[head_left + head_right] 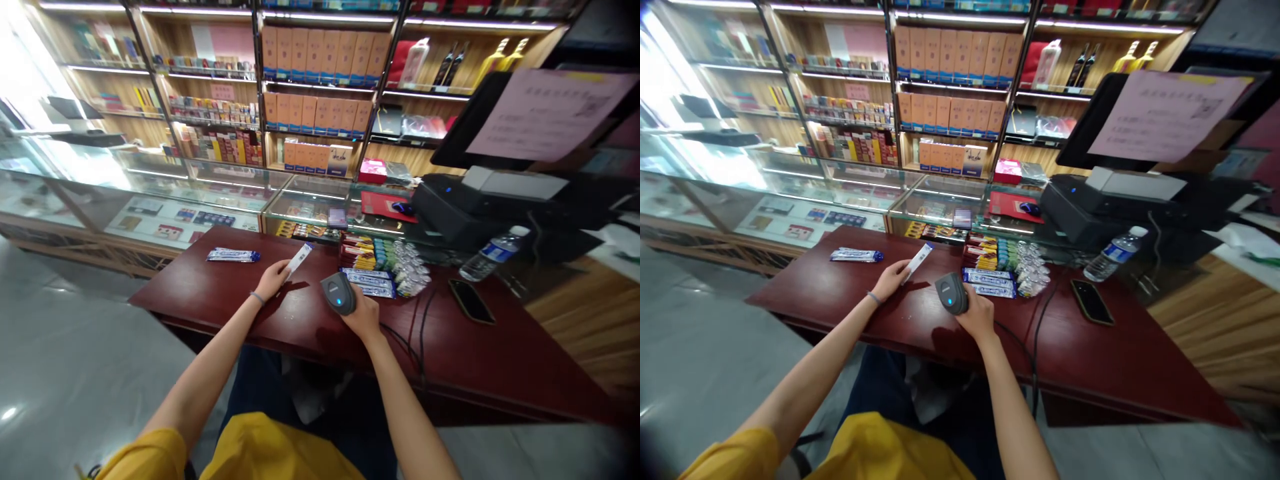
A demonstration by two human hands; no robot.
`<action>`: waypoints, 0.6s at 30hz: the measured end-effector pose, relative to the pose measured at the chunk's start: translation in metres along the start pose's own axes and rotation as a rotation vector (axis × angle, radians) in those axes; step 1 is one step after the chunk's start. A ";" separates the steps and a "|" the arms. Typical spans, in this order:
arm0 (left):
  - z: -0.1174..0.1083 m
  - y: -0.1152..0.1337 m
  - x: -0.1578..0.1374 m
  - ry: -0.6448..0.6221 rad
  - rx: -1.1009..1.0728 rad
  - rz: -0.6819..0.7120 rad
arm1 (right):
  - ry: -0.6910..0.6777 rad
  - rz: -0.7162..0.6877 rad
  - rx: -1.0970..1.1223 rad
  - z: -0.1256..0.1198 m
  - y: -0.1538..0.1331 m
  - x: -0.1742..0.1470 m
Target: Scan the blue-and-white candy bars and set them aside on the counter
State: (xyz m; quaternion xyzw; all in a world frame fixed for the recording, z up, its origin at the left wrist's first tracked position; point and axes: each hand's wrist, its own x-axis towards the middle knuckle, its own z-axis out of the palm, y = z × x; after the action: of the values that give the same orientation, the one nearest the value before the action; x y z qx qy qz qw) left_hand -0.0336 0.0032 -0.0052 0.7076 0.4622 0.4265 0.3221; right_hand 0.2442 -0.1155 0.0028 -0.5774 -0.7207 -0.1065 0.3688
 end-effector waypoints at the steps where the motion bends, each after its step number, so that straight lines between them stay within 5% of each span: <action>1: 0.010 0.002 0.003 -0.006 -0.066 0.003 | -0.022 0.023 -0.007 -0.002 0.002 -0.001; 7: 0.045 0.006 0.009 -0.005 -0.263 -0.007 | -0.108 0.038 -0.024 -0.015 0.011 -0.002; 18: 0.041 0.007 0.006 0.007 -0.259 -0.042 | -0.138 -0.008 -0.035 -0.018 0.016 -0.004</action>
State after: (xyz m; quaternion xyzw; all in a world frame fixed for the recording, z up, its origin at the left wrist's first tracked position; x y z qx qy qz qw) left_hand 0.0077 0.0038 -0.0147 0.6488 0.4191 0.4783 0.4180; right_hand 0.2663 -0.1246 0.0086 -0.5869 -0.7446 -0.0805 0.3076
